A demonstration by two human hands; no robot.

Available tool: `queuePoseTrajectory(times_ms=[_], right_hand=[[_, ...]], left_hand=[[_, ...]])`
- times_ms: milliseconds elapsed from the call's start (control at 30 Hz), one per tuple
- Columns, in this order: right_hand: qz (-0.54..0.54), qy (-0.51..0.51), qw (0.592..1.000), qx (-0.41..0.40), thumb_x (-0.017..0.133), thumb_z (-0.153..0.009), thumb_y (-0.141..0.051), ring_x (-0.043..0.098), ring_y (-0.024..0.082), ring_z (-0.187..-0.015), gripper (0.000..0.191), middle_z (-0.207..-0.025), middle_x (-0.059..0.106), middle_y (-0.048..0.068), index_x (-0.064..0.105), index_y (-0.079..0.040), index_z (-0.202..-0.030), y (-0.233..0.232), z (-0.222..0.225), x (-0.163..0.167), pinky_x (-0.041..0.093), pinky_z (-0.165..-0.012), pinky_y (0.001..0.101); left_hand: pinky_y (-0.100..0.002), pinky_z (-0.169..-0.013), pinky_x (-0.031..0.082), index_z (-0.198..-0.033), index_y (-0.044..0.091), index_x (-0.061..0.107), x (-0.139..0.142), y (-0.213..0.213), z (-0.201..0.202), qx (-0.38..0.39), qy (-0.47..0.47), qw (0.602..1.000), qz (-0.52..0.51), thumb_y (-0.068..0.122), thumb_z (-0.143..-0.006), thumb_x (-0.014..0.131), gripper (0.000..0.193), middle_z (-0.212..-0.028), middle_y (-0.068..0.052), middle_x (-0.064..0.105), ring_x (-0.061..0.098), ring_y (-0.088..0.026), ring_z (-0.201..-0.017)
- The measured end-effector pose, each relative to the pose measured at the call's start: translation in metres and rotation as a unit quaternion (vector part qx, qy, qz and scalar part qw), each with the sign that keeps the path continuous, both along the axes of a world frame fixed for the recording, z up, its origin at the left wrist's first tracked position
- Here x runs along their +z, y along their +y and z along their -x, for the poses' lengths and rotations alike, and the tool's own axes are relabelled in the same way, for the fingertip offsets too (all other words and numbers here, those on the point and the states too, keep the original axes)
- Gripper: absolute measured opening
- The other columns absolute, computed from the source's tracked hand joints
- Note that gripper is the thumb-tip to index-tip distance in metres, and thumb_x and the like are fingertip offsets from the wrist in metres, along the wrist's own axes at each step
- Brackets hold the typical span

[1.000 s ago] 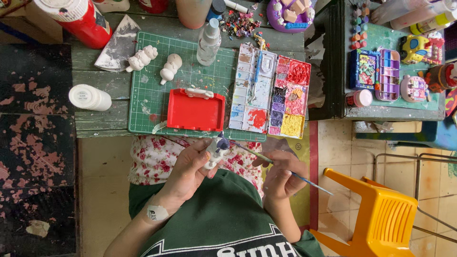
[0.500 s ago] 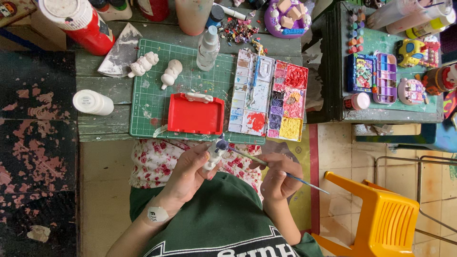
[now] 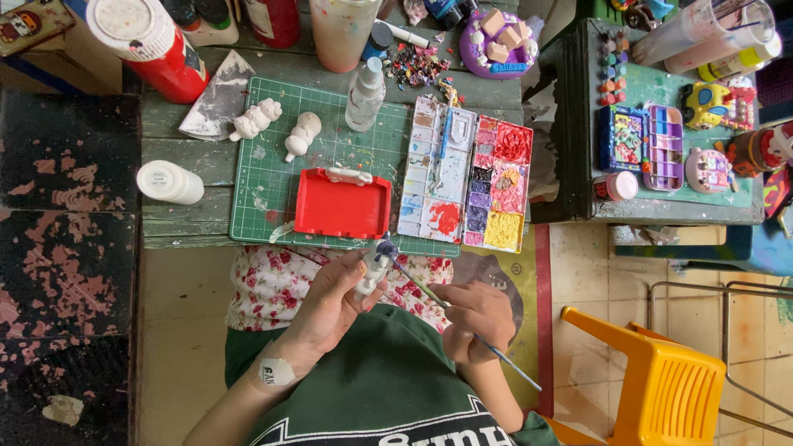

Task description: The person mixes paint on a palette using a brush, then applies purple paint to small white ceramic figurines. They handle the figurines one at a time, rotating them to cover different surfaces with paint.

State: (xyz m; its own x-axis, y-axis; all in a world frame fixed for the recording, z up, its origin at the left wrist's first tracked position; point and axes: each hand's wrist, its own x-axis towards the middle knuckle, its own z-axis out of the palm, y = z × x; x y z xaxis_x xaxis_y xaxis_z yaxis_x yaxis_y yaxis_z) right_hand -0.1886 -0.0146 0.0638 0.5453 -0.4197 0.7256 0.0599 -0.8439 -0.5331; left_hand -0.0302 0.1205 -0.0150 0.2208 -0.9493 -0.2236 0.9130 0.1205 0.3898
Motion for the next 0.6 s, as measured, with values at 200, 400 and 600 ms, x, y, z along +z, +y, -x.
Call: queuePoseTrajectory(times_ms=[200,400,600], right_hand=[[-0.002,-0.008,1.000,-0.008,0.044,-0.112,-0.027,0.062,0.023,-0.054,0.044,-0.083,0.073,0.019,0.051,-0.003,-0.075,0.0001,-0.0055,0.0029,0.050,-0.054,0.0326],[0.018,-0.006,1.000,-0.007,0.046,-0.112,-0.025,0.064,0.023,-0.054,0.045,-0.082,0.073,0.018,0.051,-0.004,-0.073,0.0003,-0.0074,0.0076,0.051,-0.052,0.0316],[0.018,-0.019,1.000,0.010,0.045,-0.113,-0.024,0.067,0.024,-0.056,0.036,-0.082,0.073,0.017,0.051,-0.004,-0.084,-0.0003,-0.0083,0.0079,0.053,-0.054,0.0322]], left_hand=[[-0.027,-0.070,0.048,-0.124,-0.001,0.065,-0.0053,0.0012,0.0020,0.009,0.003,1.000,-0.011,0.027,-0.104,0.062,0.034,-0.096,-0.009,0.071,0.057,-0.011,-0.074],[-0.027,-0.069,0.049,-0.127,-0.001,0.064,-0.0041,-0.0003,0.0010,0.015,-0.017,1.000,-0.014,0.026,-0.105,0.061,0.035,-0.096,-0.009,0.072,0.058,-0.011,-0.073],[-0.027,-0.069,0.049,-0.130,-0.002,0.061,0.0015,-0.0006,-0.0020,0.011,-0.044,0.999,-0.007,0.026,-0.106,0.059,0.037,-0.099,-0.009,0.071,0.059,-0.011,-0.076]])
